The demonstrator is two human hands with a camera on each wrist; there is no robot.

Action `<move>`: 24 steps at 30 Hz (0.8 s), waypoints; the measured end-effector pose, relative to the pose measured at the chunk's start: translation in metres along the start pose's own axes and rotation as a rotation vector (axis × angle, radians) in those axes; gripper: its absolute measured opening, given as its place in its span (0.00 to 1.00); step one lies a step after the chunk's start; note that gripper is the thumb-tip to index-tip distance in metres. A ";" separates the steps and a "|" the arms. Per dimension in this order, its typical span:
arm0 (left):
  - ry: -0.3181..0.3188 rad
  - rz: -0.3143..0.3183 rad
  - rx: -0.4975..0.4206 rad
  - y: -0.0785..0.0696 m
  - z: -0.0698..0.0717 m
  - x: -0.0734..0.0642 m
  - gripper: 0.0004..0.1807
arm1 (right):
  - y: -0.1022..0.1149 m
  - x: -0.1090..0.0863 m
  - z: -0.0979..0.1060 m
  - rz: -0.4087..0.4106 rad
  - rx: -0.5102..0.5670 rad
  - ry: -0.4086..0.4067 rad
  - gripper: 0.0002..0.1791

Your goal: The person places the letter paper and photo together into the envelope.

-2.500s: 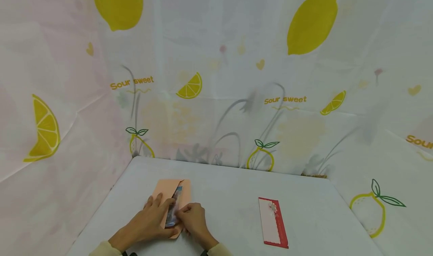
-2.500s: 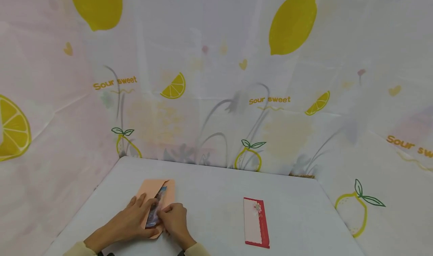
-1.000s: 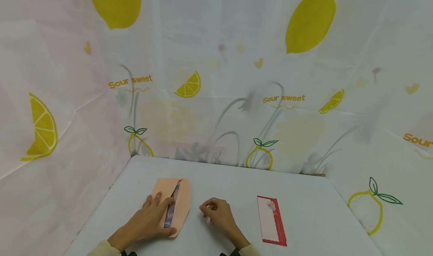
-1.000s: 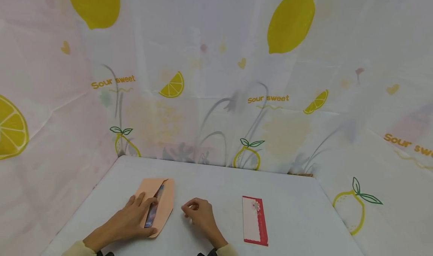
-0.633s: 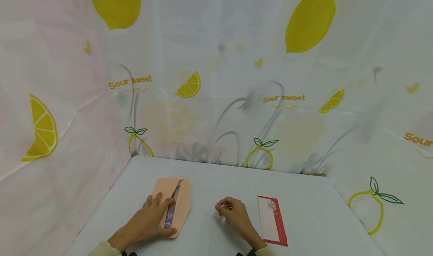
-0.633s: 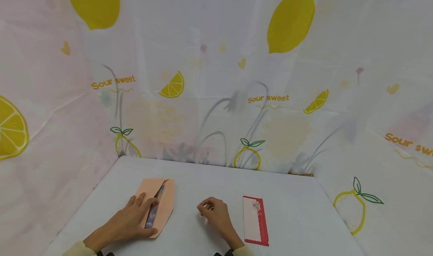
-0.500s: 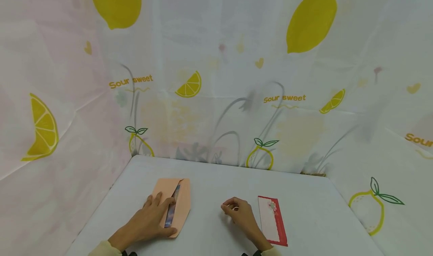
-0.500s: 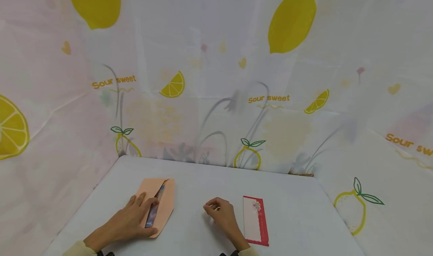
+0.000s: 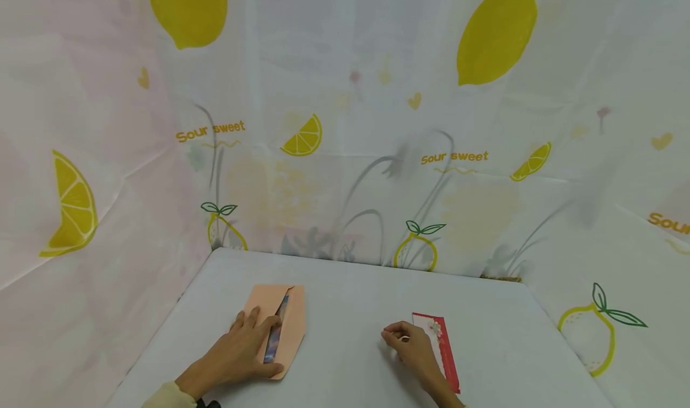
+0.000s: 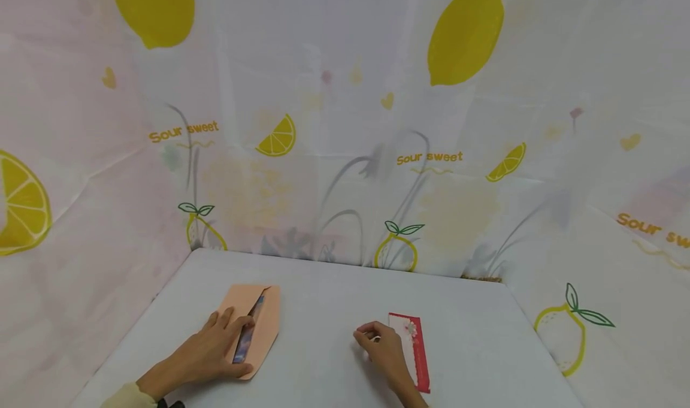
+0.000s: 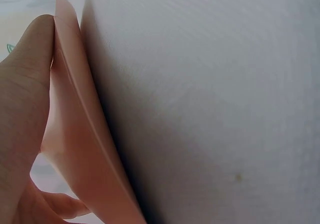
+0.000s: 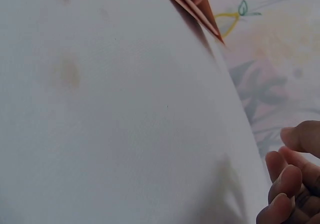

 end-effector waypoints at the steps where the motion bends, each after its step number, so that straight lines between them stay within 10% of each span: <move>1: 0.002 0.003 -0.001 0.000 0.000 0.000 0.51 | -0.004 -0.001 0.002 -0.020 -0.002 -0.005 0.13; 24: -0.008 -0.010 0.008 -0.002 0.000 0.000 0.52 | -0.050 -0.010 0.052 -0.142 -0.071 -0.094 0.11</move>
Point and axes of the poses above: each hand's wrist, its own x-axis towards the middle knuckle, its own z-axis out of the back of the hand, y = z × x, the point moved 10 cm from there along x, towards the middle knuckle, and after that the axes turned 15 degrees about -x, right-handed, at the moved point
